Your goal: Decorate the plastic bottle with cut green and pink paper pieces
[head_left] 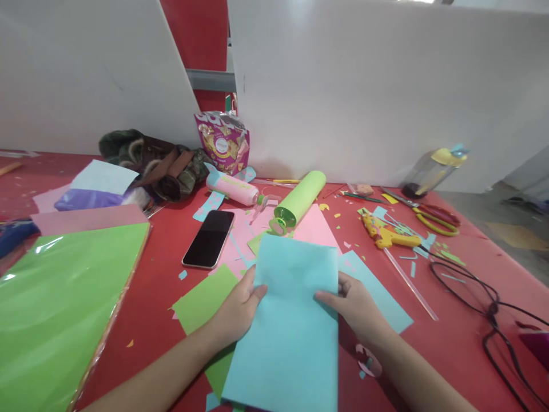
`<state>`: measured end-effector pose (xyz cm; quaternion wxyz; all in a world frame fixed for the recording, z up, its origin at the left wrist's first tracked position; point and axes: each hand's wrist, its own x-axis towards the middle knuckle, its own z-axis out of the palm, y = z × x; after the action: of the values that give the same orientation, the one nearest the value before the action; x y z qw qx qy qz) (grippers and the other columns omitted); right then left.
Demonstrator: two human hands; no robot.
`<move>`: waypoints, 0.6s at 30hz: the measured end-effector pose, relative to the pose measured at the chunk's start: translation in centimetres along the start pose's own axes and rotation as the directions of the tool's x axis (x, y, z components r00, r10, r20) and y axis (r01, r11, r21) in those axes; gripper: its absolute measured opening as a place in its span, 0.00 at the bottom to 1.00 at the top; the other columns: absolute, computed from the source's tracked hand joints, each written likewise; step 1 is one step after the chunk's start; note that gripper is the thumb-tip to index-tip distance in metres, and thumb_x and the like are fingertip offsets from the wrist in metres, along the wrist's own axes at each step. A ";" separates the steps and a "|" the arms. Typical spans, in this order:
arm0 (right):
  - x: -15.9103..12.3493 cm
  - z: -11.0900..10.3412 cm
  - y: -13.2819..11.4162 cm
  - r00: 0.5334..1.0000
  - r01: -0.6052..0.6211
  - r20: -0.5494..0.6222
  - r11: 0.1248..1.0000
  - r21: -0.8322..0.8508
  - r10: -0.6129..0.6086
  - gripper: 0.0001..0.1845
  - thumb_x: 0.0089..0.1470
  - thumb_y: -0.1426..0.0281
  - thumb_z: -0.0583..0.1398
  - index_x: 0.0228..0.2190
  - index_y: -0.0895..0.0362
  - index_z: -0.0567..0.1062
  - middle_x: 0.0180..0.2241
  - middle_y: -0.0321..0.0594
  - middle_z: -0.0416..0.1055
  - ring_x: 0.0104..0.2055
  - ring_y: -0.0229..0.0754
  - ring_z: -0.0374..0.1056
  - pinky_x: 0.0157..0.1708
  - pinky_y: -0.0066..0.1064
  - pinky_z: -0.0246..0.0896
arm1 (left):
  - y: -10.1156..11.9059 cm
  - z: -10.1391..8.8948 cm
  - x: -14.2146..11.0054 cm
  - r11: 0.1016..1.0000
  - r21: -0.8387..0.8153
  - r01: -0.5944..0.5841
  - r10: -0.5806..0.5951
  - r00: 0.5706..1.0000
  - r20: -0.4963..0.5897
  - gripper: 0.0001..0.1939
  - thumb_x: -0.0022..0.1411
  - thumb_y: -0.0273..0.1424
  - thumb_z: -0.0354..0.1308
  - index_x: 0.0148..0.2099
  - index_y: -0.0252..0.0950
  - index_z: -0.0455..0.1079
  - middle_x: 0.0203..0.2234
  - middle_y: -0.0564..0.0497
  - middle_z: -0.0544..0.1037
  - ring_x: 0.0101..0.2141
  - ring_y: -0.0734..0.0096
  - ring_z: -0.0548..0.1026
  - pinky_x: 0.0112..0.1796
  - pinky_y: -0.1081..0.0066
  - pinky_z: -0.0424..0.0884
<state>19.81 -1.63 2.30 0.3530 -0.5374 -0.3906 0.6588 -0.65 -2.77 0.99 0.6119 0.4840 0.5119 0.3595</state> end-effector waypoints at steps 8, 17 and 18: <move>0.5 -0.6 1.1 0.989 0.034 -0.142 0.994 -0.102 -0.048 0.23 0.37 0.51 0.60 0.20 0.60 0.72 0.16 0.38 0.70 0.22 0.43 0.67 0.23 0.33 0.62 | 0.0 -0.1 -0.1 1.000 -0.013 -0.008 0.008 1.000 -0.020 0.26 0.56 0.37 0.50 0.55 0.32 0.54 0.44 0.42 0.72 0.49 0.55 0.65 0.48 0.58 0.61; 0.6 -0.7 1.1 0.977 0.072 -0.191 0.990 -0.122 -0.095 0.23 0.35 0.51 0.61 0.18 0.60 0.71 0.14 0.35 0.67 0.19 0.39 0.63 0.20 0.31 0.59 | -0.5 -0.2 -0.1 0.998 0.063 0.019 -0.013 0.996 -0.093 0.27 0.51 0.36 0.54 0.53 0.32 0.58 0.45 0.42 0.71 0.53 0.54 0.60 0.49 0.58 0.60; 0.6 -0.7 1.1 0.976 0.078 -0.195 0.989 -0.124 -0.101 0.22 0.34 0.51 0.61 0.18 0.60 0.71 0.13 0.35 0.66 0.18 0.39 0.62 0.20 0.30 0.58 | -0.4 -0.2 -0.1 0.997 0.075 0.015 -0.008 0.996 -0.094 0.27 0.51 0.36 0.54 0.53 0.32 0.59 0.45 0.42 0.71 0.53 0.54 0.60 0.50 0.58 0.59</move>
<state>20.38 -1.48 0.99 0.3884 -0.6025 -0.4141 0.5610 -0.85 -2.93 0.58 0.5707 0.4865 0.5559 0.3586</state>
